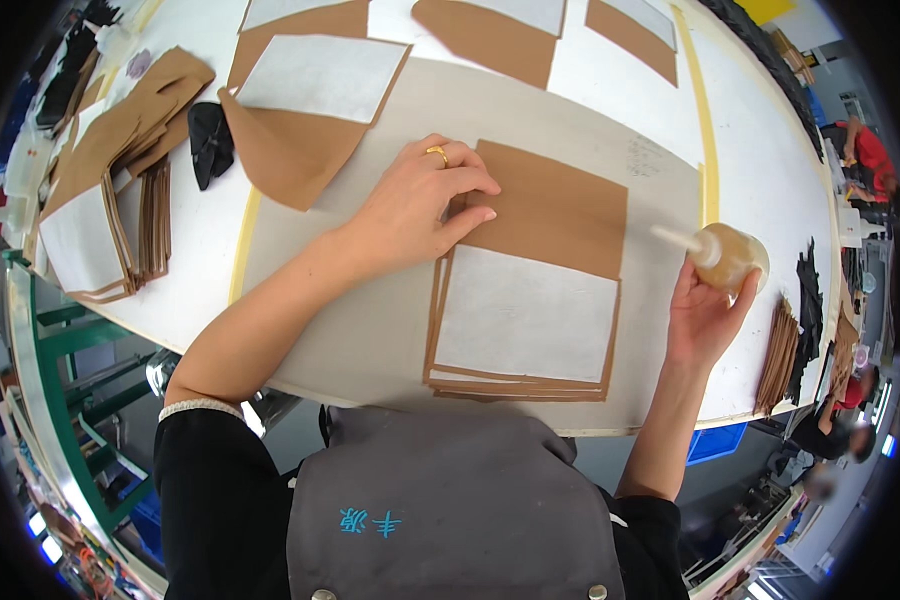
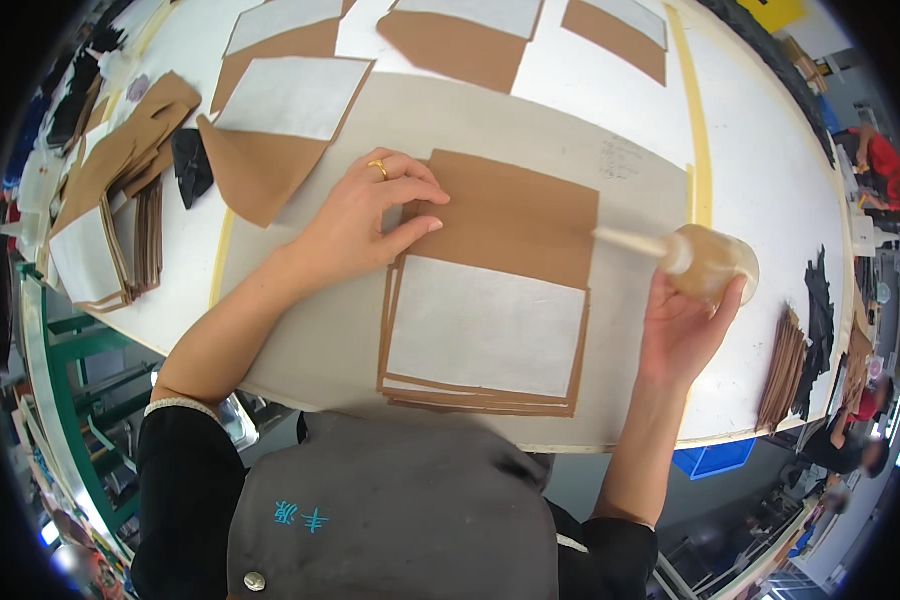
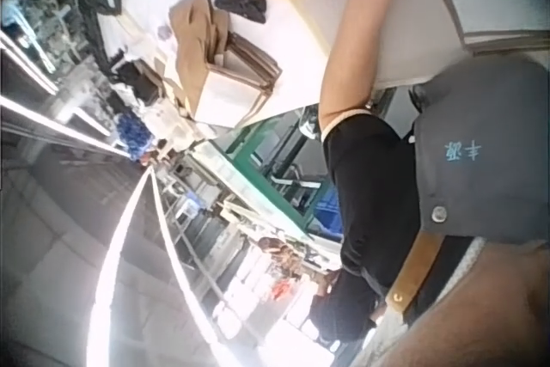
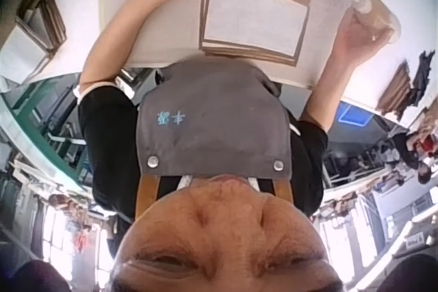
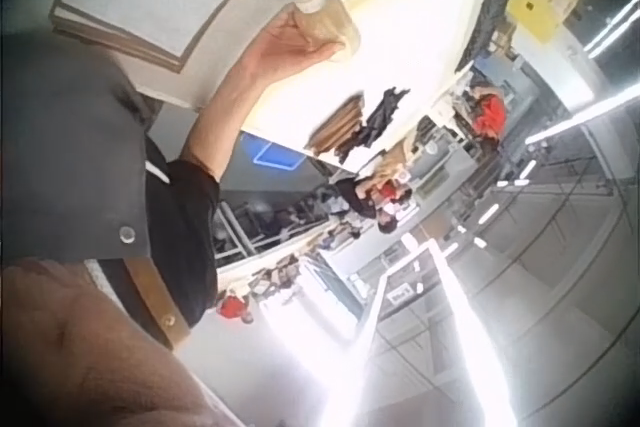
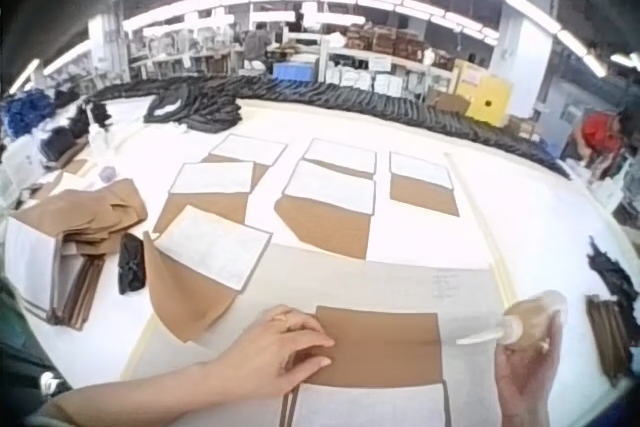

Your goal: The recorder is folding leather pieces and applying glue to the edges in a workshop setting.

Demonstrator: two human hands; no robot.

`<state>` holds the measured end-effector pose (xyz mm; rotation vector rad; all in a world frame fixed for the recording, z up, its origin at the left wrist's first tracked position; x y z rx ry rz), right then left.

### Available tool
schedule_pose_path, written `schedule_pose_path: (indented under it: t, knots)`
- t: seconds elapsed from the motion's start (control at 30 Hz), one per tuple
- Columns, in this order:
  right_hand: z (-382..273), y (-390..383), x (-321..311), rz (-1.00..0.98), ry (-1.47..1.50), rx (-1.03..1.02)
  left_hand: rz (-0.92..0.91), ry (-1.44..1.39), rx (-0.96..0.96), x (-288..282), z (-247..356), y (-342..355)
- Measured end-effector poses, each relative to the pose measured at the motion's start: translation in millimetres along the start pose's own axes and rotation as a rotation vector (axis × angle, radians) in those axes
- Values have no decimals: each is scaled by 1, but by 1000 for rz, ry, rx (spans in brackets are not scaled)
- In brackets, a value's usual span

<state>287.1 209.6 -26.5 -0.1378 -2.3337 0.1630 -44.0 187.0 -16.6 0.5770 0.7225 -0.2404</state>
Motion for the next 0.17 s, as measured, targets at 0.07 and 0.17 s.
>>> schedule_pose_path:
  t: [0.07, 0.17]
  knots:
    - [-20, 22, -20, 55, 37, -54, 17, 21, -11, 7, 2, 15]
    - [-27, 40, -60, 158, 88, -95, -53, 87, 74, 30, 17, 48]
Point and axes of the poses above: each hand's wrist, its own y-axis towards the middle knuckle, its own x-axis out of the palm, z = x × y, the point moved 9 cm from there along y, towards the middle knuckle, and after that the axes turned 6 degrees about x, right-handed, at the moved point
